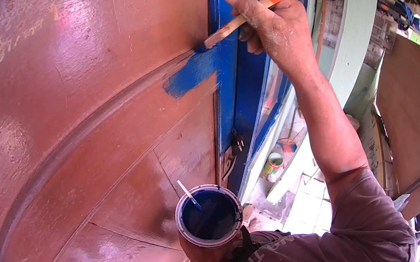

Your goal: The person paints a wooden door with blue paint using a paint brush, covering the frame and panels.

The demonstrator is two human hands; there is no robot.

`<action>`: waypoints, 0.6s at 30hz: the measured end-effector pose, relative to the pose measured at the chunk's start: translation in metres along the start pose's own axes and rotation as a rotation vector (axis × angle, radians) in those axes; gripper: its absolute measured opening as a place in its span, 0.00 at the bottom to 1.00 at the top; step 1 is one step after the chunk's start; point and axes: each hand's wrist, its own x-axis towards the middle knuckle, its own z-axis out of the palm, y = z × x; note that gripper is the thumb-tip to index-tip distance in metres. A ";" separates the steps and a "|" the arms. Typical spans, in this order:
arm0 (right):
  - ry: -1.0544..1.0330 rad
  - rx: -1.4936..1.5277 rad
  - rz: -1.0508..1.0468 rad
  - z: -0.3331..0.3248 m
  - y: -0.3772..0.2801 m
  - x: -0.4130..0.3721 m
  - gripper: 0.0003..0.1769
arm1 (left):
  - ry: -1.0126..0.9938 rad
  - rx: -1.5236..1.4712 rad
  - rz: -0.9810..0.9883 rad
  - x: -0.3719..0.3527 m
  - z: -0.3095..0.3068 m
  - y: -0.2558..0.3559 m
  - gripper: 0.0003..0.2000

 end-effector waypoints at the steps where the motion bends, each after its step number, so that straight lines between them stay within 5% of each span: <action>1: -0.028 0.038 -0.010 0.003 -0.003 -0.003 0.19 | -0.001 -0.013 -0.004 0.000 0.003 -0.001 0.40; 9: -0.070 0.178 -0.009 0.005 -0.008 -0.006 0.19 | 0.139 -0.010 -0.016 0.002 0.002 -0.003 0.37; 18: 0.070 -0.117 -0.048 -0.007 0.005 -0.002 0.20 | 0.111 0.102 0.003 -0.006 0.008 0.000 0.37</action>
